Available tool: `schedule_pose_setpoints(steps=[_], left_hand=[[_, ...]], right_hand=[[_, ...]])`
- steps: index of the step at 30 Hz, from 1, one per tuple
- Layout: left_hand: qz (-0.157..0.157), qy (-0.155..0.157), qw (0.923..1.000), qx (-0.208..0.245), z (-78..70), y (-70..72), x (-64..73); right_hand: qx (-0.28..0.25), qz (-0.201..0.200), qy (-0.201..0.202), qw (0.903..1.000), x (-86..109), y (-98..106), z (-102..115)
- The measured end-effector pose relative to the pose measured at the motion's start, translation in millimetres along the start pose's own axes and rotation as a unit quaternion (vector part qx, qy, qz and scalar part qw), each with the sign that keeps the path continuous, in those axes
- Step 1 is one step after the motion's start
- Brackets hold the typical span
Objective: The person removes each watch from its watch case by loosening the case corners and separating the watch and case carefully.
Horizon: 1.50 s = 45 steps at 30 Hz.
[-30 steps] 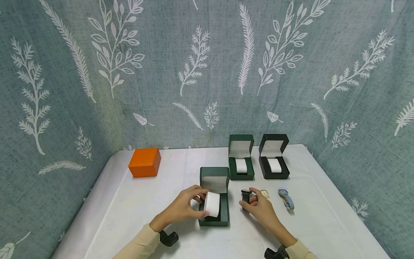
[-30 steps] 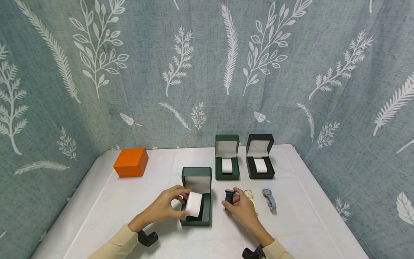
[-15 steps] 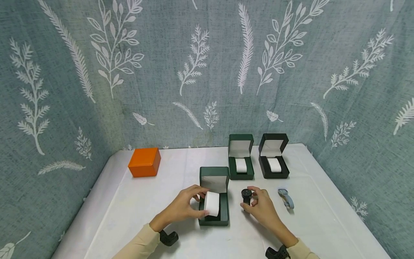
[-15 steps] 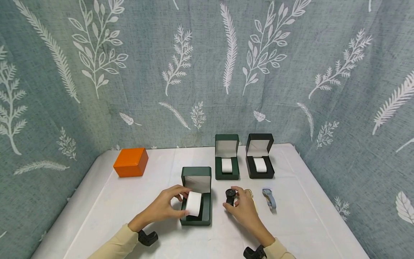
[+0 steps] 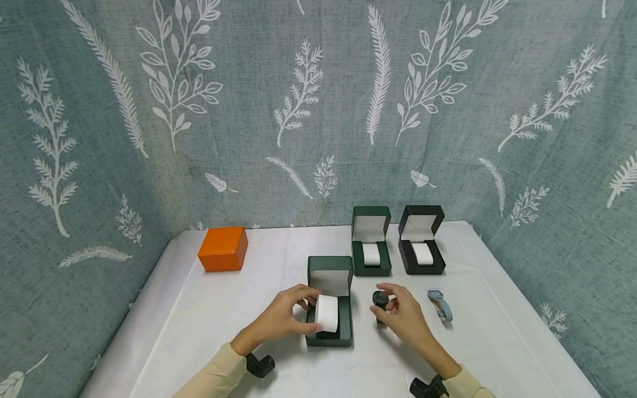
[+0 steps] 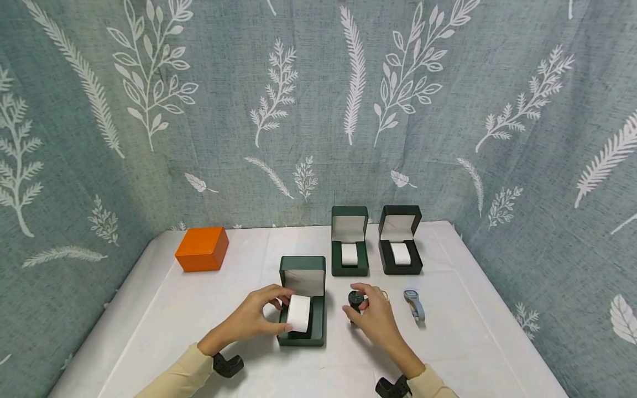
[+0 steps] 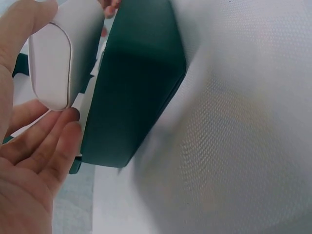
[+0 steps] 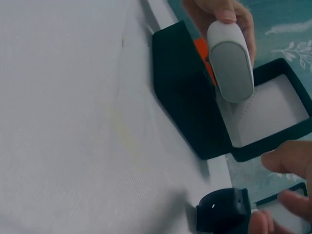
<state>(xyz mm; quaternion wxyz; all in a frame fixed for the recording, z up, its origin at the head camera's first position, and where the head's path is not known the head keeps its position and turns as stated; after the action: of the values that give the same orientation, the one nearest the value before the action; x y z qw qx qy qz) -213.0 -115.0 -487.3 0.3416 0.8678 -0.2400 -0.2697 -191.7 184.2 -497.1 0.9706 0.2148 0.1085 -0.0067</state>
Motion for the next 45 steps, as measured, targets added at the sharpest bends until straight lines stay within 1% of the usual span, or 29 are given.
schedule_pose_setpoints(steps=[4,7,11,14,16,18,21,24,27,35,40,45], left_hand=[[-0.006,0.003,1.0000,0.006,-0.9,0.9,-0.1],[-0.011,0.003,0.9999,0.010,-1.5,1.3,-0.6],[-0.016,0.000,0.9997,0.016,-1.8,1.6,-1.0],[-0.018,-0.003,0.9997,0.018,-1.7,1.7,-1.2],[-0.018,-0.006,0.9997,0.019,-1.7,1.8,-1.2],[-0.017,-0.008,0.9997,0.018,-1.8,1.8,-1.1],[-0.014,-0.007,0.9997,0.018,-2.6,1.9,-1.0],[-0.015,-0.006,0.9997,0.019,-2.4,2.0,-0.6],[-0.017,-0.006,0.9996,0.021,-2.1,2.3,-0.7],[-0.017,-0.002,0.9997,0.020,-4.0,3.1,-1.2],[-0.017,-0.002,0.9998,0.012,-4.3,3.6,-0.8],[-0.026,-0.004,0.9996,-0.007,-3.3,4.1,-0.8]], right_hand=[[-0.045,0.023,0.021,0.9985,0.9,-3,8],[-0.073,0.049,0.036,0.9955,1.6,-7,11],[-0.092,0.086,0.062,0.9901,2.6,-15,12],[-0.094,0.112,0.081,0.9859,3.6,-22,12],[-0.094,0.127,0.085,0.9837,4.3,-26,12],[-0.090,0.141,0.084,0.9824,4.9,-31,12],[-0.081,0.157,0.070,0.9819,5.9,-36,12],[-0.070,0.164,0.058,0.9822,6.6,-41,13],[-0.064,0.163,0.052,0.9833,7.1,-43,13],[-0.055,0.154,0.055,0.9850,8.6,-47,11],[-0.032,0.154,0.051,0.9863,9.2,-49,8],[-0.028,0.162,0.050,0.9852,8.4,-49,8]])
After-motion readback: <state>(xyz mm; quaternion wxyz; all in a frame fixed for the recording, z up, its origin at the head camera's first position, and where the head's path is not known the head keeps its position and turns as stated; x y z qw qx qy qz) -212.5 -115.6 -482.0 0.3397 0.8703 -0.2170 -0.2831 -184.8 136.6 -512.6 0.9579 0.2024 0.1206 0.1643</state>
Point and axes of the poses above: each hand's wrist, its own x-axis away from the middle knuckle, its own y-axis out of the back of the hand, z = x × y, the point moved 3 cm from there along -x, towards the middle knuckle, and after that the axes turned 9 degrees about -x, right-handed, at the moved point
